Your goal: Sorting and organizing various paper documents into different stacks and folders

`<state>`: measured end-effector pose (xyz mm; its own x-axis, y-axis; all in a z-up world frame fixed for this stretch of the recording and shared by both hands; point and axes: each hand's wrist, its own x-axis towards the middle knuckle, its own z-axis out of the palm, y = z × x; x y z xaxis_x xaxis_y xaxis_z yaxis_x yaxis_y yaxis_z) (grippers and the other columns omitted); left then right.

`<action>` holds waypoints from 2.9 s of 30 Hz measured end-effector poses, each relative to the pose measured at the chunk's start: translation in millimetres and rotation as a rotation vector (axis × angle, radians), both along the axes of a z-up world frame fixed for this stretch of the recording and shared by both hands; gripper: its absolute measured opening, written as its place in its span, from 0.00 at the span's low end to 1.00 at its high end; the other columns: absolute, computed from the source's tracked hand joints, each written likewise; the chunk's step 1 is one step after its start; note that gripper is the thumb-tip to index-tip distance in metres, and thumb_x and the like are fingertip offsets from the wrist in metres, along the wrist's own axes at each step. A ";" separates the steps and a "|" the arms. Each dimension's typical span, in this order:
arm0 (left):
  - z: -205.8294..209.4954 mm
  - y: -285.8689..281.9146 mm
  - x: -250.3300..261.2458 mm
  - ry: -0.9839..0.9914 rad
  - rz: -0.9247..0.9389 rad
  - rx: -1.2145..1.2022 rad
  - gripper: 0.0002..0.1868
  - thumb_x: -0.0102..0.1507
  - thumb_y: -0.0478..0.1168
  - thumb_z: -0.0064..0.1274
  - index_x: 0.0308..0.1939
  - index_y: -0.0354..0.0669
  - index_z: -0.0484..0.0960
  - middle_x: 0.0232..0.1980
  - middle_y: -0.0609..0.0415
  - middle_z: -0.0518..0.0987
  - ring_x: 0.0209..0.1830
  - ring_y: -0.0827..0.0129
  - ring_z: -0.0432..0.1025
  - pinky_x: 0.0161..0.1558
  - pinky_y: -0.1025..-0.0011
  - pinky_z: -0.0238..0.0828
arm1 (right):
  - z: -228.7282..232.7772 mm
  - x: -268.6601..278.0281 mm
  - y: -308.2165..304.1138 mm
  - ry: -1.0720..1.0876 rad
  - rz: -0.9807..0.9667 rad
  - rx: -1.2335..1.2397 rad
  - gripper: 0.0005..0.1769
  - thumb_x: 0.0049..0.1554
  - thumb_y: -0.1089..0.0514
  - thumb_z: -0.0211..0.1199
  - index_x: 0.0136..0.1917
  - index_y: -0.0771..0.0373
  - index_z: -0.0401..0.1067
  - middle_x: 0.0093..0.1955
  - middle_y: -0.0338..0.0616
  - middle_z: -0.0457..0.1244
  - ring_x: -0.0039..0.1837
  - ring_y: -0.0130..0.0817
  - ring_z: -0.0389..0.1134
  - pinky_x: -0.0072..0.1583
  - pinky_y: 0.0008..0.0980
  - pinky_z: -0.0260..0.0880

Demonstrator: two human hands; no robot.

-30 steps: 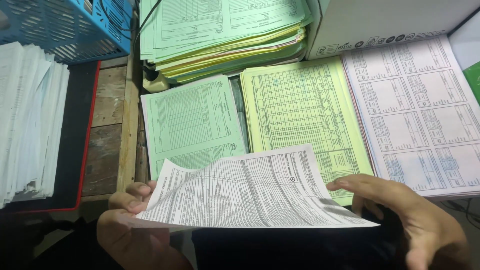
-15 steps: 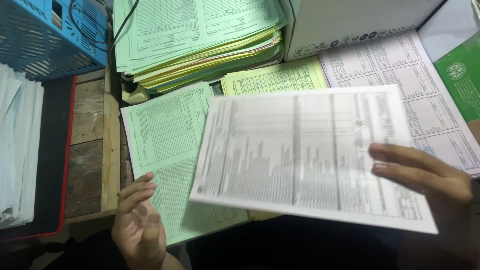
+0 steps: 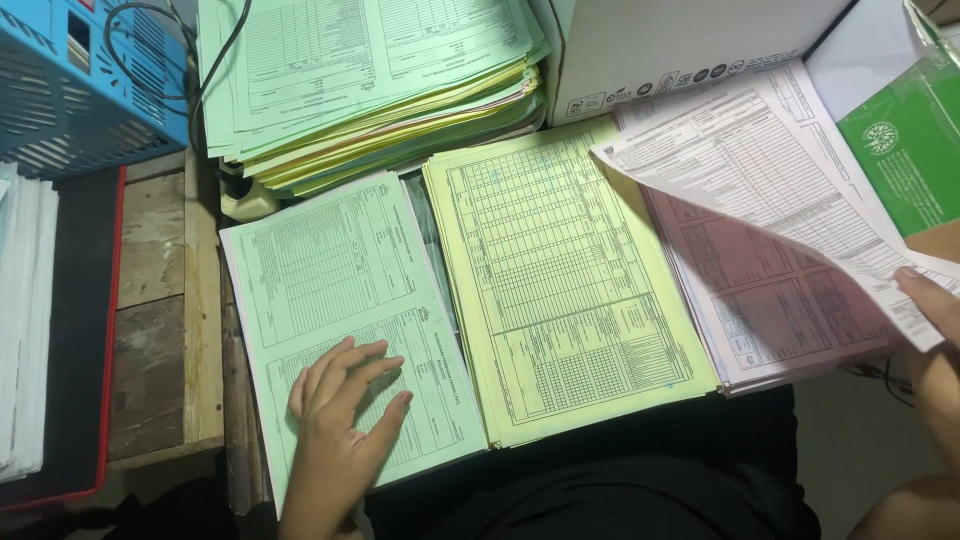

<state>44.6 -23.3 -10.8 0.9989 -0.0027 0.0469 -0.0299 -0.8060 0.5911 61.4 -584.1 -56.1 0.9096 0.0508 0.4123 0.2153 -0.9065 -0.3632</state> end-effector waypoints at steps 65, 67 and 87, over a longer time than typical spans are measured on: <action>56.6 -9.3 -11.7 -0.509 -0.146 0.106 0.16 0.60 0.21 0.57 0.52 0.29 0.82 0.46 0.43 0.86 0.45 0.57 0.83 0.48 0.67 0.85 | 27.0 72.8 75.9 0.387 0.106 0.225 0.21 0.62 0.56 0.63 0.67 0.65 0.78 0.33 0.48 0.60 0.38 0.37 0.58 0.43 0.33 0.58; 65.6 -11.8 -6.7 -0.524 -0.113 0.178 0.16 0.63 0.22 0.54 0.55 0.30 0.80 0.42 0.45 0.82 0.41 0.58 0.78 0.45 0.64 0.79 | 22.9 74.8 73.6 0.328 0.121 0.219 0.20 0.63 0.55 0.64 0.66 0.65 0.78 0.31 0.45 0.56 0.38 0.35 0.55 0.44 0.33 0.56; 179.5 16.1 105.5 -0.866 0.241 0.991 0.10 0.74 0.24 0.54 0.55 0.40 0.86 0.44 0.49 0.76 0.32 0.47 0.70 0.27 0.56 0.65 | -26.3 83.0 39.2 0.498 -0.071 0.847 0.10 0.78 0.54 0.52 0.66 0.59 0.69 0.44 0.38 0.51 0.46 0.33 0.61 0.51 0.33 0.70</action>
<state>150.1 -7.2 168.8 0.6291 -0.2325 0.7418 0.1079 -0.9189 -0.3795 144.4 -545.0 -82.3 0.9787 -0.1465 -0.1439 -0.1836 -0.3096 -0.9330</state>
